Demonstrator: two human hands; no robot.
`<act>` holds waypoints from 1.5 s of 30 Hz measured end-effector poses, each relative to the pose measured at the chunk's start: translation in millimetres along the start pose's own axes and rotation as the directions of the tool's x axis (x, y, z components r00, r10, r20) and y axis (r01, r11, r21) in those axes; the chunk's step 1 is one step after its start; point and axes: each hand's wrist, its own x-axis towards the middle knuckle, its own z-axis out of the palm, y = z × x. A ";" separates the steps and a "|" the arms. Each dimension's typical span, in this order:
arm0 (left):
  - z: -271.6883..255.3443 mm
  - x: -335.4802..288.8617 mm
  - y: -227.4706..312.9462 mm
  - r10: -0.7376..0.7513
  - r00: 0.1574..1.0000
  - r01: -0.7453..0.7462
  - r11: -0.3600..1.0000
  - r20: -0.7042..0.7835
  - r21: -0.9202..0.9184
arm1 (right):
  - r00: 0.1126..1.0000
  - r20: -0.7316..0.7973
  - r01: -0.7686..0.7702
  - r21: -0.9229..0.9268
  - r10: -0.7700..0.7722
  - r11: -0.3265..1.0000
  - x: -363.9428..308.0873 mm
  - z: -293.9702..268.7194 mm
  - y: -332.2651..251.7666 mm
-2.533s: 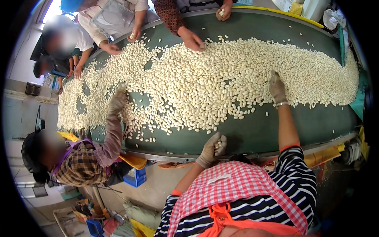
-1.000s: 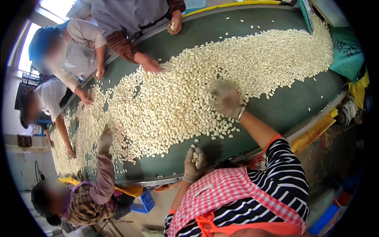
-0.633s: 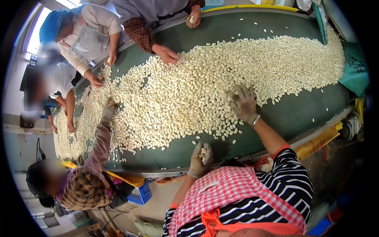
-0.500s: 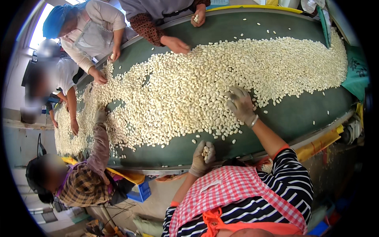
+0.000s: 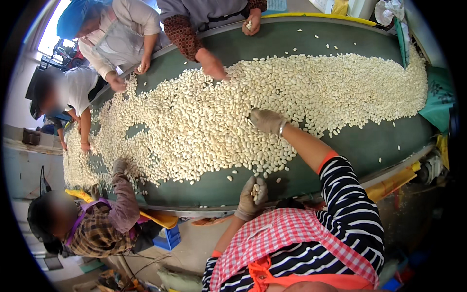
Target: The person stands at a moving conveyor belt and uses both hands to pick and remove unwanted items from a stream of peanuts. The person repeatedly reaches into the flow, selects items, and discards them while the belt continues to move.
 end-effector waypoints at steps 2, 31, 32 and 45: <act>11.5 4.9 -6.7 -0.023 0.999 0.023 1.000 -0.023 0.008 | 0.878 -0.392 0.243 -0.131 -0.275 0.961 12.3 -5.9 63.6; 59.3 40.4 -66.4 0.013 0.999 -0.009 0.996 -0.038 0.094 | 0.932 -0.274 0.095 -0.451 -0.239 0.887 -38.5 -52.9 103.4; 59.2 40.4 -68.2 0.031 0.999 -0.028 0.995 -0.032 0.096 | 0.896 -0.263 0.218 -0.440 -0.357 0.871 -43.3 -42.2 73.9; 75.0 58.9 -96.1 0.001 0.997 -0.012 0.989 0.080 0.148 | 0.917 0.205 0.397 -0.535 -0.341 0.746 -57.3 65.1 -19.9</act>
